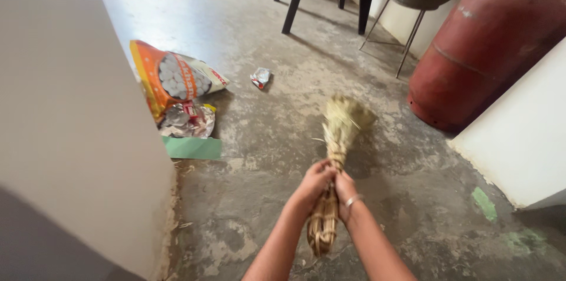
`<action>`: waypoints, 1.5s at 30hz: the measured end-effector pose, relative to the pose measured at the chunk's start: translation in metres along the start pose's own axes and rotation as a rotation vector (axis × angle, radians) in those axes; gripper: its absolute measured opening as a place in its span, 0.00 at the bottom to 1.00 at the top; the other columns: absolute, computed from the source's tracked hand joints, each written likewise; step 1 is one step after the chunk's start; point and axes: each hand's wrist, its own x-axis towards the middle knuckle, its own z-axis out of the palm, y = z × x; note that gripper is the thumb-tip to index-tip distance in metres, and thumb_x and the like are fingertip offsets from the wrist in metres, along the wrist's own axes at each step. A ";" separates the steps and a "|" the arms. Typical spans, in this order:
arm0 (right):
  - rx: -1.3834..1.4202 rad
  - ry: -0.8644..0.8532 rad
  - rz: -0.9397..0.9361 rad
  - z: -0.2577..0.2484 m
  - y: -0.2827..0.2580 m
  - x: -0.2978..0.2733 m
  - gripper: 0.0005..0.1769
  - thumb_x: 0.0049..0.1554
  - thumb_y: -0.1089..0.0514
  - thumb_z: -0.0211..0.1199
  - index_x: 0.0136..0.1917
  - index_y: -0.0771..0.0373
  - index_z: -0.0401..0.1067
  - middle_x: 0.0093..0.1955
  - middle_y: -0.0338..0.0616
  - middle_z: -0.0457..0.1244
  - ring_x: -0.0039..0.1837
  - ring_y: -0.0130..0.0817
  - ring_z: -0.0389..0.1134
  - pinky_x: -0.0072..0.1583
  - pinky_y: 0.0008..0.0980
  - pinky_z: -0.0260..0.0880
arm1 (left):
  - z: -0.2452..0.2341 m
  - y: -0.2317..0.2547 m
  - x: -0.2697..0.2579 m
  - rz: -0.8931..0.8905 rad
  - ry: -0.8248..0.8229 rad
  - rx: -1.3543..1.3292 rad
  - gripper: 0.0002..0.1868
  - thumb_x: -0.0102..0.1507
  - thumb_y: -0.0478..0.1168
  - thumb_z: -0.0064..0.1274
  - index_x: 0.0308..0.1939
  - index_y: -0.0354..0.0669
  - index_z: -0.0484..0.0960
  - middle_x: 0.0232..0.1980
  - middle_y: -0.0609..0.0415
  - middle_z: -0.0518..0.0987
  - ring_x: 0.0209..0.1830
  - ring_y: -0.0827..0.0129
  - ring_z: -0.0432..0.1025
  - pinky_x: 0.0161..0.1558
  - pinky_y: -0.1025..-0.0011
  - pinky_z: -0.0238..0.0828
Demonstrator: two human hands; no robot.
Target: The person sweeps various pieces of trash and paper debris across a concrete floor using a small broom held in both hands.
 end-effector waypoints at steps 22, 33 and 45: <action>-0.571 -0.433 -0.145 0.246 0.171 -0.003 0.25 0.56 0.58 0.62 0.67 0.57 0.68 0.47 0.49 0.69 0.42 0.32 0.69 0.42 0.35 0.72 | -0.257 0.051 -0.111 0.177 0.793 -0.200 0.23 0.62 0.43 0.47 0.61 0.49 0.66 0.48 0.50 0.72 0.43 0.66 0.67 0.45 0.64 0.71; -0.492 -0.521 0.084 0.282 0.190 -0.120 0.49 0.57 0.54 0.60 0.84 0.51 0.38 0.56 0.53 0.69 0.46 0.35 0.71 0.45 0.34 0.73 | -0.343 0.100 -0.157 0.143 0.895 0.160 0.36 0.55 0.29 0.51 0.69 0.44 0.65 0.52 0.39 0.77 0.42 0.55 0.75 0.39 0.60 0.76; -1.071 -0.582 -0.310 0.181 0.162 -0.149 0.43 0.53 0.53 0.63 0.80 0.41 0.55 0.73 0.49 0.62 0.70 0.45 0.65 0.68 0.37 0.65 | -0.275 0.085 -0.200 -0.028 0.668 0.617 0.41 0.53 0.33 0.54 0.74 0.44 0.68 0.56 0.41 0.80 0.46 0.58 0.77 0.47 0.62 0.74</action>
